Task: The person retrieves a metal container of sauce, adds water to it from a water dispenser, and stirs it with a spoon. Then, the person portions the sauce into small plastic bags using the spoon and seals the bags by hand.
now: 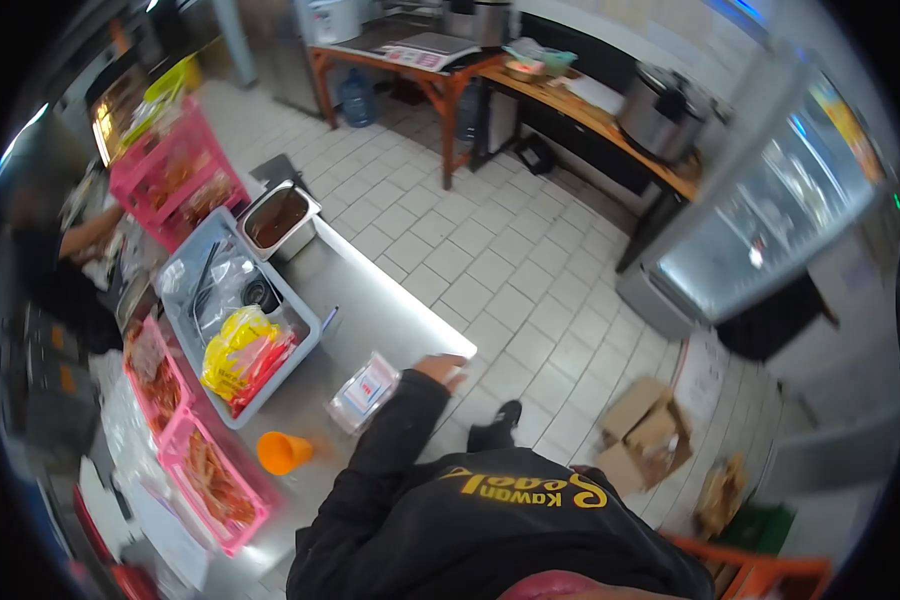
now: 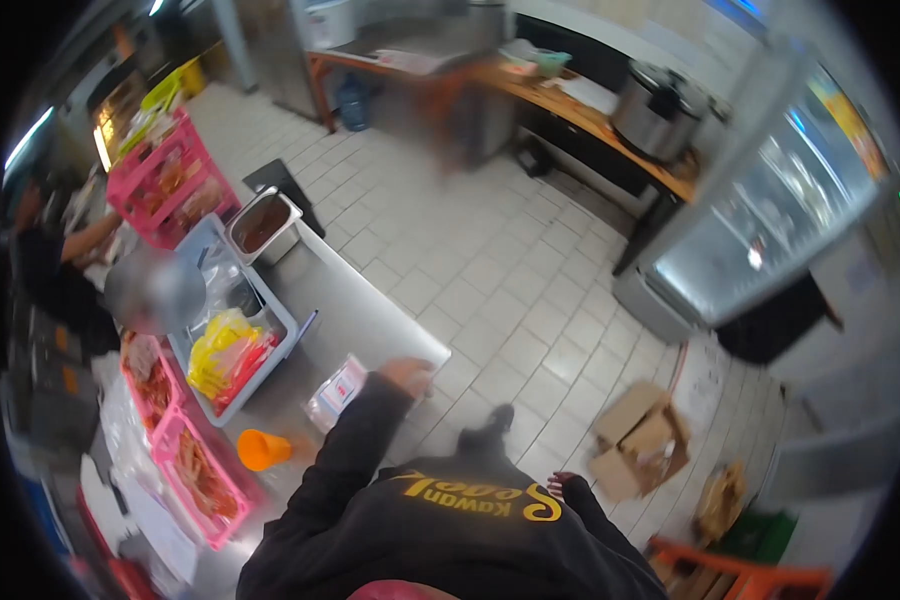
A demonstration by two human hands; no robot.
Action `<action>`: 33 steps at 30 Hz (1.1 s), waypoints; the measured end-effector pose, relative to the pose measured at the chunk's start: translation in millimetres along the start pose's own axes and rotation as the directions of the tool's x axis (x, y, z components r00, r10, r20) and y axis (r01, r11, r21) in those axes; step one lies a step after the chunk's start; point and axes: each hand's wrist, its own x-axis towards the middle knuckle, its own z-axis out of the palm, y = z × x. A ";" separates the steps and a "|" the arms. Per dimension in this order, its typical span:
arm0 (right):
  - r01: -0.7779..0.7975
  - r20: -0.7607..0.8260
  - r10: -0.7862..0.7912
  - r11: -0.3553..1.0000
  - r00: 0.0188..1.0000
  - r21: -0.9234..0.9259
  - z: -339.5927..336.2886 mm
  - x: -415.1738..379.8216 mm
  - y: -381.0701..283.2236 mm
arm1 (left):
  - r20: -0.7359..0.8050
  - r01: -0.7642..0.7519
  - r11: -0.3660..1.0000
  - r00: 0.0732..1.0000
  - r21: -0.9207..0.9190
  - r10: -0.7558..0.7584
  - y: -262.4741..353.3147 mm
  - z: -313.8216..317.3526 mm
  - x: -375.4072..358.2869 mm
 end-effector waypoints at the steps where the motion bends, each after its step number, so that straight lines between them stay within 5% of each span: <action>1: 0.057 0.042 -0.054 0.996 0.998 -0.067 14.2 -10.2 -87.2 | -0.114 0.081 0.981 0.992 0.174 -0.062 -43.7 10.5 12.2; 2: 0.111 0.096 -0.099 0.986 0.990 -0.125 72.6 -10.5 -179.5 | -0.346 0.229 0.924 0.931 0.307 -0.116 -52.0 5.6 11.0; 4: 0.268 0.047 -0.305 0.738 0.951 -0.620 117.6 11.7 -300.6 | -0.617 0.430 0.870 0.760 0.243 -0.203 -100.9 12.7 -10.6; 5: 0.384 0.165 -0.379 0.626 0.911 -0.679 136.1 25.9 -352.6 | -0.720 0.559 0.825 0.607 0.087 -0.336 -107.3 19.4 -28.0; 8: 0.464 0.358 -0.296 0.510 0.886 -0.724 246.9 15.9 -472.7 | -0.929 0.794 0.586 0.078 -0.163 -0.363 -91.7 57.0 -77.4; 10: 0.515 0.495 -0.163 0.407 0.854 -0.754 320.5 24.3 -518.8 | -0.819 0.784 0.378 -0.271 -0.492 -0.505 -76.4 82.1 -89.9; 13: 0.603 0.622 -0.007 0.258 0.783 -0.755 441.9 24.8 -550.0 | -0.584 0.674 0.099 -0.546 -0.732 -0.601 -77.5 103.6 -82.7; 16: 0.759 0.763 0.133 0.089 0.632 -0.645 531.8 20.5 -547.1 | -0.459 0.577 -0.052 -0.697 -0.815 -0.550 -80.8 67.8 -54.4; 18: 0.829 0.804 0.219 -0.042 0.552 -0.558 573.3 5.9 -546.0 | -0.494 0.598 -0.096 -0.733 -0.796 -0.469 -101.8 51.8 -40.8; 21: 0.909 0.826 0.378 -0.180 0.417 -0.377 600.5 -21.0 -550.8 | -0.413 0.595 -0.346 -0.779 -0.726 -0.472 -78.7 -3.6 -2.3; 24: 0.914 0.602 0.689 -0.277 0.404 -0.297 614.8 -28.4 -553.6 | -0.374 0.580 -0.398 -0.790 -0.711 -0.486 -87.1 -5.0 12.8; 28: 0.968 0.539 0.806 -0.233 0.245 -0.091 644.0 -12.6 -540.3 | -0.516 0.661 -0.208 -0.713 -0.721 -0.475 -84.4 15.3 47.2; 30: 0.994 0.565 0.819 -0.104 0.099 -0.024 667.7 -29.5 -527.5 | -0.513 0.612 -0.132 -0.745 -0.780 -0.427 -75.9 31.5 69.9; 32: 0.983 0.558 0.822 0.012 -0.115 0.185 686.9 -22.6 -509.6 | -0.737 0.775 0.087 -0.552 -0.626 -0.390 -76.1 52.0 87.2; 33: 0.967 0.571 0.796 0.066 -0.201 0.248 694.6 -22.8 -499.5 | -0.729 0.766 0.093 -0.559 -0.637 -0.395 -77.4 59.8 99.6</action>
